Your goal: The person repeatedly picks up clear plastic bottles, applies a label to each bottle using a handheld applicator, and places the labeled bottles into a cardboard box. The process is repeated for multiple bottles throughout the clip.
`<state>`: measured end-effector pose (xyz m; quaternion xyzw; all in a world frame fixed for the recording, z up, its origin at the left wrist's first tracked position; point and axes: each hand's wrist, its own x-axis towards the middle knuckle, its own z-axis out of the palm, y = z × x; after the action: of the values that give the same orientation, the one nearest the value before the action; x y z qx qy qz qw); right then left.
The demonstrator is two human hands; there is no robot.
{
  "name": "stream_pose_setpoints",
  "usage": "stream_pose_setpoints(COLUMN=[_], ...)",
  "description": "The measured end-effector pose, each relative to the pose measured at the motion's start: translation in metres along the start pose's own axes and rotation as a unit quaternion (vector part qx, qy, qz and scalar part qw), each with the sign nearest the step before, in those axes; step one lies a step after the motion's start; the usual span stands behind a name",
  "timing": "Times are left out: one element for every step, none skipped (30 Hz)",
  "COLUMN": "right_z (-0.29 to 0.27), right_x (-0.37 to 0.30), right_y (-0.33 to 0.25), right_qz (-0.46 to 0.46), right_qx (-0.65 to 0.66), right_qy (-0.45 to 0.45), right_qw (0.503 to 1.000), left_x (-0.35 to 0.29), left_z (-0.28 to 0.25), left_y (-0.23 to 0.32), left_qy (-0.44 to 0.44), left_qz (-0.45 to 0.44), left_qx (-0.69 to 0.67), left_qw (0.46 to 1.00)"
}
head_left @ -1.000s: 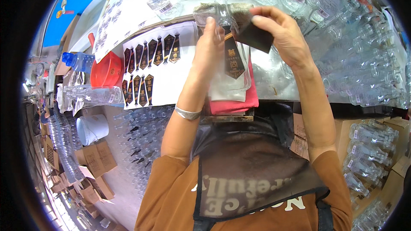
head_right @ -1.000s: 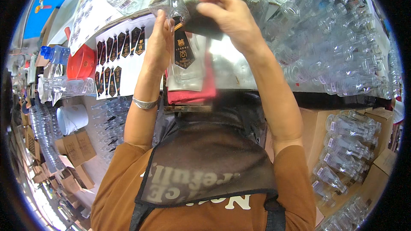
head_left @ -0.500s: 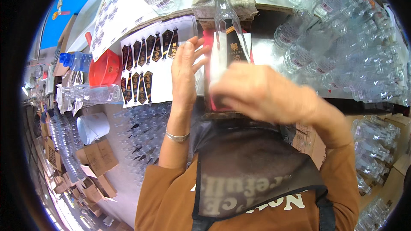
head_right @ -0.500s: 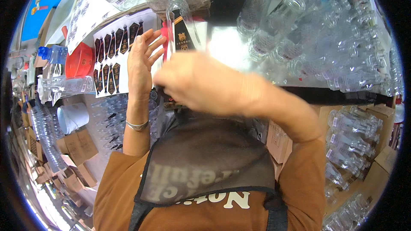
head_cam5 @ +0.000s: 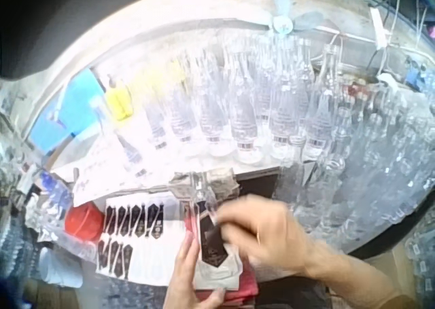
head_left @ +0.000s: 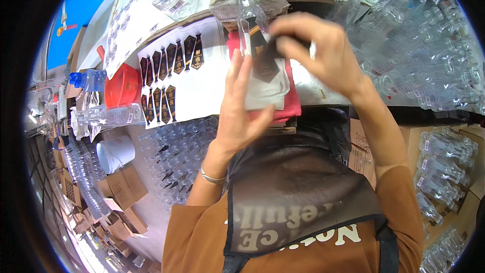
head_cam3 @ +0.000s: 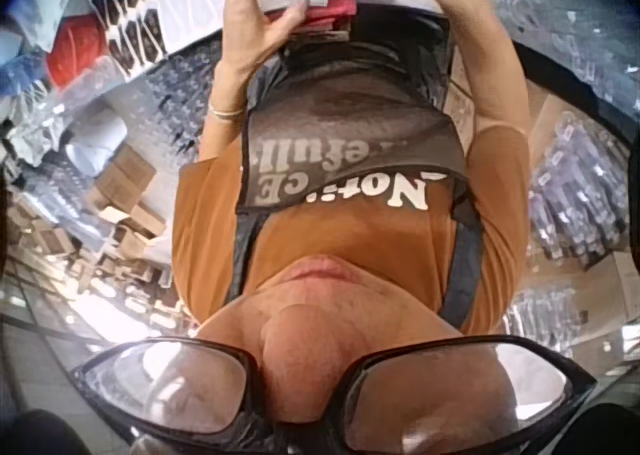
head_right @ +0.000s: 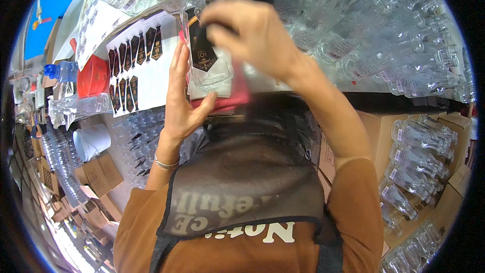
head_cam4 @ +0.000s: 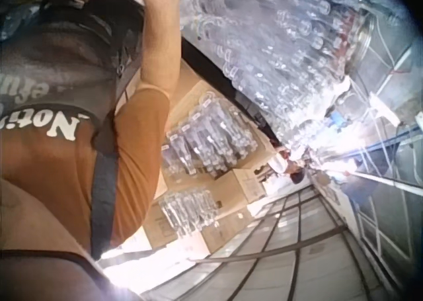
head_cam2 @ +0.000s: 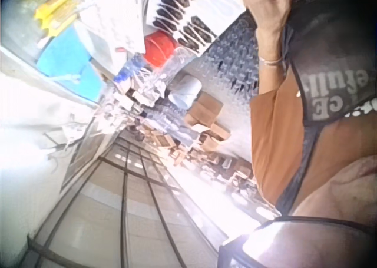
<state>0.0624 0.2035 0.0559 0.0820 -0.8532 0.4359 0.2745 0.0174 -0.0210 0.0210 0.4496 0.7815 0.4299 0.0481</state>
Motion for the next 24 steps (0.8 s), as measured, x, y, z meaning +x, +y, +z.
stream_pose_setpoints(right_z=[-0.003,-0.005,-0.005,-0.002,0.001,0.003,0.0,-0.005,-0.012,-0.014,-0.013,-0.015,-0.007,0.008,0.018,0.013,0.011,0.01,0.013,0.008,0.013,0.009,0.012,0.014], right_x=[0.014,0.015,0.013,0.001,-0.019,-0.043,-0.055,-0.069,-0.076,-0.076,-0.074,-0.069,-0.069,-0.071,-0.059,-0.054,-0.053,-0.048,-0.048,-0.044,-0.052,-0.048,-0.049,-0.05], right_y=[0.008,0.009,0.014,0.01,0.0,-0.009,-0.025,-0.035,-0.039,-0.037,-0.032,-0.021,0.002,0.021,0.022,0.017,0.006,-0.006,-0.018,-0.033,-0.035,-0.044,-0.042,-0.041], right_qz=[0.041,0.017,-0.008,-0.045,-0.081,-0.08,-0.054,0.018,0.087,0.149,0.209,0.349,0.375,0.368,0.361,0.38,0.401,0.42,0.318,0.297,0.247,0.221,0.177,0.19], right_qx=[-0.015,-0.017,-0.017,0.006,0.029,0.029,0.082,0.107,0.129,0.149,0.168,0.249,0.339,0.336,0.335,0.332,0.302,0.274,0.17,0.102,0.035,-0.021,-0.073,-0.067], right_qy=[0.038,0.055,0.071,0.029,-0.012,-0.045,-0.074,-0.113,-0.145,-0.117,-0.09,-0.097,-0.076,-0.066,-0.061,-0.105,-0.119,-0.136,-0.081,-0.077,-0.045,-0.061,-0.069,-0.071], right_qw=[0.998,0.998,0.997,0.999,0.996,0.995,0.992,0.988,0.977,0.971,0.959,0.898,0.86,0.865,0.868,0.857,0.857,0.854,0.929,0.946,0.967,0.973,0.979,0.977], left_x=[0.005,0.008,0.009,0.009,0.009,0.009,0.006,0.007,0.009,0.009,0.009,0.007,0.013,0.016,0.017,0.017,0.013,0.01,0.006,0.002,-0.002,-0.007,-0.011,-0.012], left_z=[0.003,0.008,0.013,0.016,0.016,0.017,0.019,0.019,0.019,0.019,0.019,0.024,0.022,0.02,0.017,0.016,0.016,0.011,0.008,0.007,0.01,0.014,0.016,0.017], left_y=[0.005,0.01,0.011,0.008,0.004,-0.001,-0.005,-0.003,-0.002,-0.002,-0.003,-0.008,-0.001,0.005,0.008,0.006,-0.002,-0.003,-0.002,-0.006,-0.012,-0.017,-0.021,-0.022], left_qy=[0.011,0.022,0.033,0.045,0.047,0.051,0.056,0.071,0.072,0.073,0.074,0.082,0.081,0.079,0.08,0.091,0.093,0.09,0.09,0.077,0.064,0.056,0.047,0.039], left_qz=[0.006,0.006,0.005,0.001,0.004,0.005,0.003,0.003,-0.007,-0.018,-0.03,-0.052,-0.066,-0.08,-0.093,-0.089,-0.055,-0.043,-0.034,-0.015,0.002,-0.003,-0.01,-0.019], left_qx=[0.037,0.047,0.058,0.065,0.076,0.085,0.097,0.093,0.065,0.037,0.009,-0.068,-0.178,-0.284,-0.386,-0.403,-0.282,-0.189,-0.09,-0.031,0.027,0.045,0.062,0.016], left_qw=[0.999,0.999,0.998,0.997,0.996,0.995,0.994,0.993,0.995,0.997,0.997,0.993,0.979,0.952,0.914,0.906,0.953,0.977,0.991,0.996,0.998,0.997,0.997,0.999])
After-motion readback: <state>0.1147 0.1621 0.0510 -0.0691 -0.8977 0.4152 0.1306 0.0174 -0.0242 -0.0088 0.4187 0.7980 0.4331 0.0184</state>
